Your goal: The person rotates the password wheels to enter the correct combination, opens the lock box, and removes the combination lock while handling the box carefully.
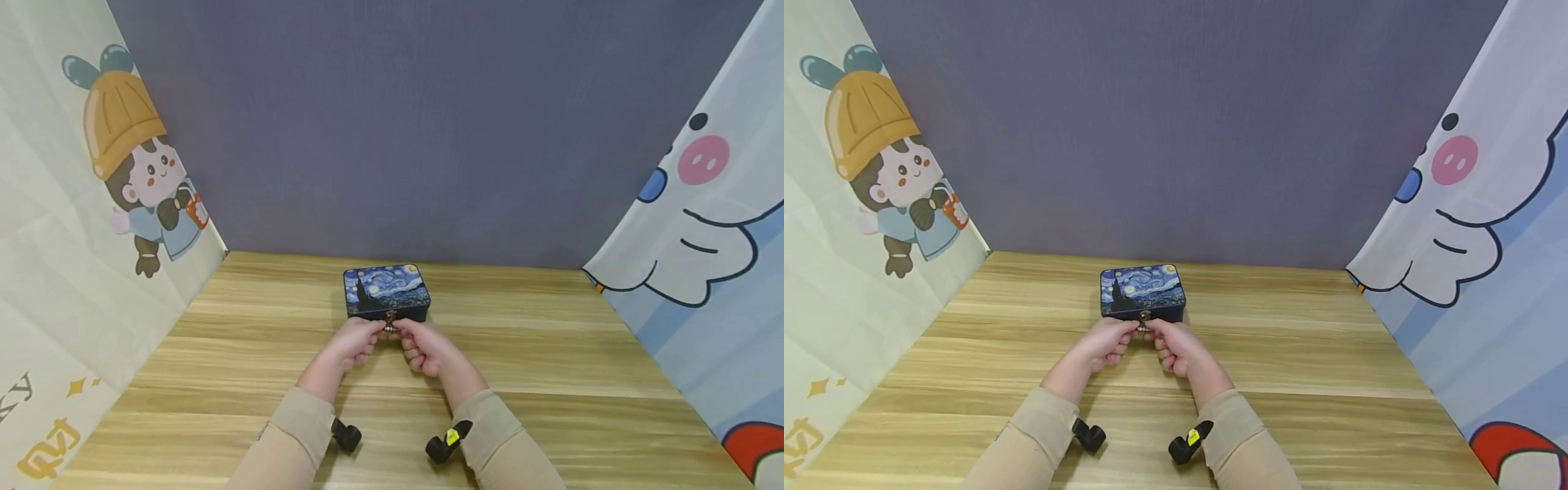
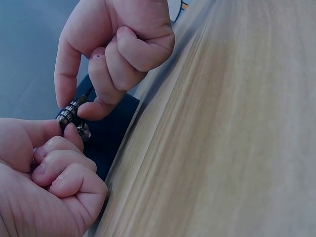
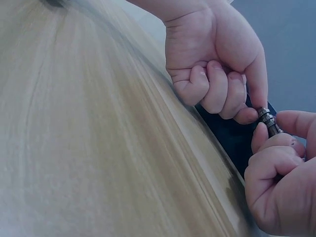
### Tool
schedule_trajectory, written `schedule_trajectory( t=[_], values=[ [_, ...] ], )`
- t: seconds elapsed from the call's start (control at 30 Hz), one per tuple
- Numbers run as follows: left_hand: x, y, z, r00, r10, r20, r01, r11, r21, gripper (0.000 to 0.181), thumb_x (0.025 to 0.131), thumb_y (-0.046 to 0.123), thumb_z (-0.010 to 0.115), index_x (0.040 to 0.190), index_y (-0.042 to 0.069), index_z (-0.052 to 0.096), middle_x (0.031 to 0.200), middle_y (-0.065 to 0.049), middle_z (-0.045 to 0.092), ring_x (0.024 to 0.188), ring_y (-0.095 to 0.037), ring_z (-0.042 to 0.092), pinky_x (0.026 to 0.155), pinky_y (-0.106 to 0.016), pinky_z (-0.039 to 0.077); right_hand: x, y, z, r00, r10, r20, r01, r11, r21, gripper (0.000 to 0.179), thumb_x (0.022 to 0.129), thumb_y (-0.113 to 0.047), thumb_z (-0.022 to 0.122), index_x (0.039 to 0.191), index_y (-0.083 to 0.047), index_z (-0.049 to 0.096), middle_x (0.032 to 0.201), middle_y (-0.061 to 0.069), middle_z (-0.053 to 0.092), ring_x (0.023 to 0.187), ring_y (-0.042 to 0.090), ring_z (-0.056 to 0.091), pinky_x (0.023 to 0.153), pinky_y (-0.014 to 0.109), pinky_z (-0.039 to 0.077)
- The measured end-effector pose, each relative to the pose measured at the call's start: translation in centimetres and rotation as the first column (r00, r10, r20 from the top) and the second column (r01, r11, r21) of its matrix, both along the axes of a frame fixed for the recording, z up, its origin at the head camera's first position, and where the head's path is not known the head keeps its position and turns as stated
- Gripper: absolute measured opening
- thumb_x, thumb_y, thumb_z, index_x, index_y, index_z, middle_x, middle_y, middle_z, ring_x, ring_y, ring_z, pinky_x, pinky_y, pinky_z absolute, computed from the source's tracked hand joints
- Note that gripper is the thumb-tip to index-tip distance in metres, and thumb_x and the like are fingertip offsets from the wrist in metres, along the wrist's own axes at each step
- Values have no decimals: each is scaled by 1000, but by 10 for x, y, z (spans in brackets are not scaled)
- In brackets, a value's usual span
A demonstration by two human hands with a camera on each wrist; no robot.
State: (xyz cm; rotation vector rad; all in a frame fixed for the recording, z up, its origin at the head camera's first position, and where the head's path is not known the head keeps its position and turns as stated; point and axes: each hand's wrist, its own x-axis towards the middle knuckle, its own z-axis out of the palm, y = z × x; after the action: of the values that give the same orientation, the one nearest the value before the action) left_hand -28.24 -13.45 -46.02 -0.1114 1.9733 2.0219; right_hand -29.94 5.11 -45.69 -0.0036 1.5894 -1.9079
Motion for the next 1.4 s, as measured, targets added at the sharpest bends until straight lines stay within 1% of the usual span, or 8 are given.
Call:
schedule_trajectory(
  t=[0.23, 0.47, 0.7, 1.0, 1.2, 1.4],
  values=[
    [0, 0, 1, 1000, 6, -15, -6, 999, -36, 28, 103, 26, 57, 88, 2, 56, 57, 6, 35, 43, -7, 24, 40, -22, 22, 0, -3, -2, 1000, -6, -18, 6, 1000, 9, 25, 96, -28, 61, 90, -5, 57, 55, -10, 31, 42, 2, 23, 37, 17, 19],
    [0, 0, 1, 1000, 15, -13, -16, 999, -47, 29, 102, 27, 58, 92, 0, 59, 57, 6, 33, 43, -8, 22, 39, -23, 21, 1, -4, 0, 999, -18, -27, 19, 1000, 8, 22, 95, -25, 62, 90, -4, 56, 56, -10, 31, 43, 2, 24, 38, 17, 20],
    [0, -1, 0, 1000, 7, -19, -8, 998, -60, 29, 102, 27, 58, 85, 4, 56, 56, 6, 31, 43, -8, 23, 39, -23, 21, 2, -4, 1, 999, -15, -33, 16, 1000, 9, 22, 94, -24, 62, 91, -3, 55, 57, -9, 31, 43, 2, 24, 38, 18, 20],
    [0, 0, -1, 999, -6, -31, 4, 998, -64, 30, 103, 28, 57, 90, 1, 58, 57, 6, 31, 44, -8, 22, 39, -23, 21, 2, -4, 0, 999, -21, -37, 21, 1000, 5, 23, 95, -24, 62, 94, -2, 55, 57, -9, 32, 44, 2, 24, 38, 17, 20],
    [1, 0, -2, 999, -13, -34, 11, 998, -58, 31, 103, 28, 57, 93, -2, 59, 57, 6, 30, 43, -8, 21, 39, -23, 21, 2, -4, -1, 999, -28, -39, 28, 1000, 10, 24, 93, -24, 64, 95, -1, 56, 57, -9, 32, 43, 2, 25, 38, 17, 21],
    [1, 0, -1, 999, -10, -36, 8, 998, -61, 30, 103, 28, 57, 91, 0, 58, 56, 6, 30, 43, -8, 22, 39, -23, 21, 2, -4, -1, 999, -33, -43, 33, 999, 5, 24, 92, -22, 64, 96, 0, 56, 58, -9, 32, 44, 2, 25, 38, 17, 21]
  ],
)
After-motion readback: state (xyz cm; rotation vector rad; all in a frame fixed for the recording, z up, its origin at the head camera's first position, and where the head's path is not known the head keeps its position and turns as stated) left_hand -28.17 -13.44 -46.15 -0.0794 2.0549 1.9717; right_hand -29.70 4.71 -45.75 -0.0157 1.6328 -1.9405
